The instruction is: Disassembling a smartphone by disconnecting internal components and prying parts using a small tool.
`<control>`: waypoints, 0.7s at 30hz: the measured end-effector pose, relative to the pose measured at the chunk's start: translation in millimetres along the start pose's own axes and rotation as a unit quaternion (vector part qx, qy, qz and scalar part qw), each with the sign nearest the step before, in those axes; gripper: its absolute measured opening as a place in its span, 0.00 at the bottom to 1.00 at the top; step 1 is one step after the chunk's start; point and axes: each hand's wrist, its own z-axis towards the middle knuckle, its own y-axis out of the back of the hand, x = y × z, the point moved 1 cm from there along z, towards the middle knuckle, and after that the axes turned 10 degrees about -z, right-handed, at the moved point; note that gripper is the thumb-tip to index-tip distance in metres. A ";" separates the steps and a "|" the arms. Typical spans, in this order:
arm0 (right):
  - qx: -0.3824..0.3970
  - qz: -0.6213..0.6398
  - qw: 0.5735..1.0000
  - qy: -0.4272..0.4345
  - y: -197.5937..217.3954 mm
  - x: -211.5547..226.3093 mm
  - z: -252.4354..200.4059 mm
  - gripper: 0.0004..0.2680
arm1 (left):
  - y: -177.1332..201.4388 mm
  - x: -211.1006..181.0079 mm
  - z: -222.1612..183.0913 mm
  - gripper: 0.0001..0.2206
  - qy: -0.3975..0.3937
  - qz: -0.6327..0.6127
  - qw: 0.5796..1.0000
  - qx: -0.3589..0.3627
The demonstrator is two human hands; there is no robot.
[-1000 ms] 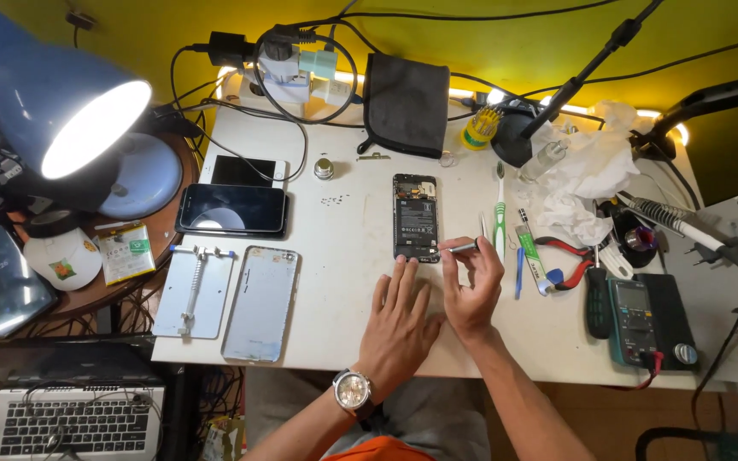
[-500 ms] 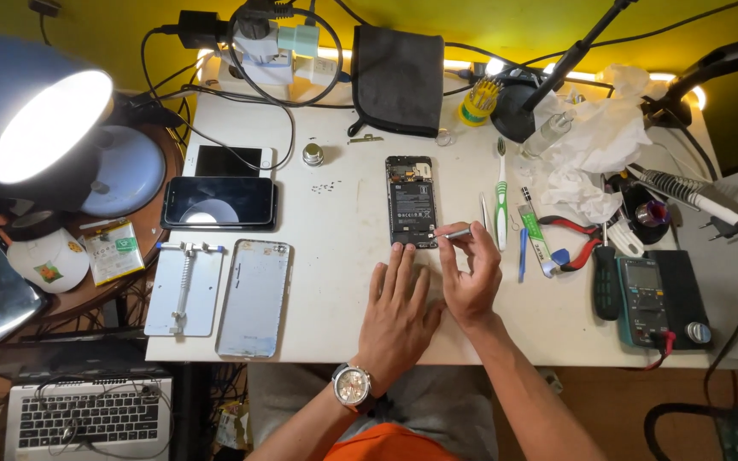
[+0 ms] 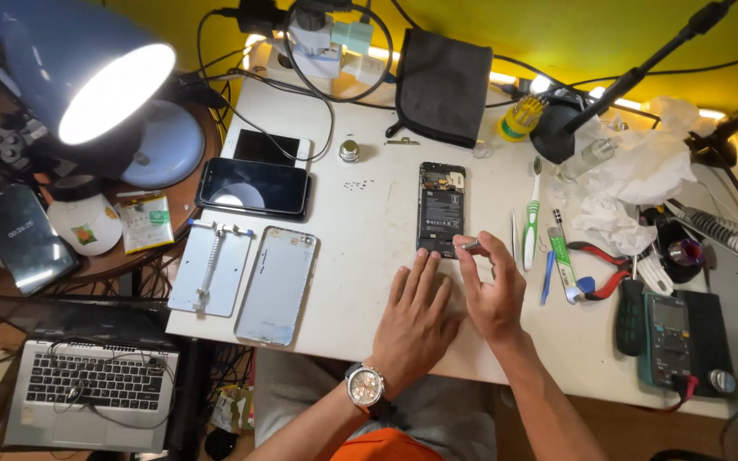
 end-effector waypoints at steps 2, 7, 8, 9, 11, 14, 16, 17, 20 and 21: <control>0.017 0.034 0.999 -0.018 1.2 7.9 3.6 0.18 | 0.0 0.7 -1.3 0.19 0.002 0.006 1.000 -0.004; -0.012 0.071 0.997 -0.029 -5.9 -7.3 2.4 0.20 | -5.9 2.8 -2.3 0.20 -0.004 0.009 1.000 0.002; -0.032 0.051 0.997 -0.044 -9.5 -15.2 -0.4 0.18 | -10.3 4.9 -2.9 0.21 0.004 0.014 1.000 0.010; -0.052 0.029 0.996 -0.060 -11.9 -22.2 -4.8 0.17 | -14.7 6.1 -4.8 0.23 0.012 0.019 1.000 0.021; -0.035 0.065 0.995 -0.065 -8.2 -6.1 6.4 0.16 | -15.1 5.8 -5.4 0.22 0.007 0.017 1.000 0.023; -0.017 0.087 0.994 -0.057 -9.8 0.6 12.5 0.16 | -15.0 6.3 -5.4 0.22 0.007 0.014 1.000 0.023; -0.015 0.071 0.996 -0.045 -15.7 -8.3 6.7 0.17 | -15.0 7.3 -3.7 0.22 0.008 0.010 1.000 0.021; -0.039 0.041 0.997 -0.050 -19.0 -15.5 -0.9 0.18 | -14.8 6.9 -4.2 0.22 0.011 0.010 1.000 0.023; -0.062 0.012 0.996 -0.055 -19.3 -17.6 -6.1 0.18 | -16.1 7.4 -4.6 0.22 0.016 0.009 1.000 0.023; -0.062 0.013 0.996 -0.058 -16.7 -14.7 -5.8 0.18 | -17.1 6.7 -5.4 0.22 0.016 0.009 1.000 0.022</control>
